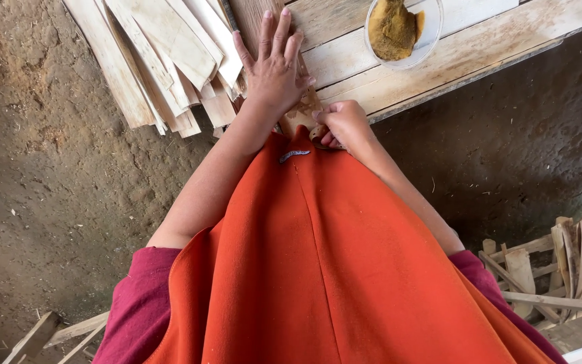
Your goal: Applying adhesive to thin wooden strips and carefully placing them onto a wooden panel to create a decorative surface.
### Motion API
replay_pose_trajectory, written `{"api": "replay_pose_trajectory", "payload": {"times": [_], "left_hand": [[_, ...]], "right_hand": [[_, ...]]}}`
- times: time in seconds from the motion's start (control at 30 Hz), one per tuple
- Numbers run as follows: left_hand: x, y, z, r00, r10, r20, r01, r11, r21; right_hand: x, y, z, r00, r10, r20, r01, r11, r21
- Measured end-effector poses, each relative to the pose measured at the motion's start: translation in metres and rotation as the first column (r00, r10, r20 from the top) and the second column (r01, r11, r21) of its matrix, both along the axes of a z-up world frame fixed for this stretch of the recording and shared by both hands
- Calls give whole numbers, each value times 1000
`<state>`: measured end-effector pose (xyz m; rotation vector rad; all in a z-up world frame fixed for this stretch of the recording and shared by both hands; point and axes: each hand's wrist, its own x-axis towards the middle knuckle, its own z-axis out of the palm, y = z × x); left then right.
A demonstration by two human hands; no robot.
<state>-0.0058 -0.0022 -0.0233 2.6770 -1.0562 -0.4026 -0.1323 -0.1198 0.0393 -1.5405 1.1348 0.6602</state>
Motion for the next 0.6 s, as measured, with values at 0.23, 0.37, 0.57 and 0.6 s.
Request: {"api": "replay_pose_trajectory", "payload": {"times": [0.23,0.37,0.57,0.6], "left_hand": [[2,4,13,996,-44,-82,52,994,97],[5,3,56,975,-39,-217,78,981,175],[3,-5,68,967,-33,-253,101,960,261],[2,-7,69,966,-25,-259,102,953,287]], "right_hand": [[12,5,24,999,41,-22,-42,999,-34],[9,7,24,1000,25,16,-24,999,-34],[9,8,28,999,35,34,-33,998,-53],[9,8,29,998,42,48,-40,998,-58]]}}
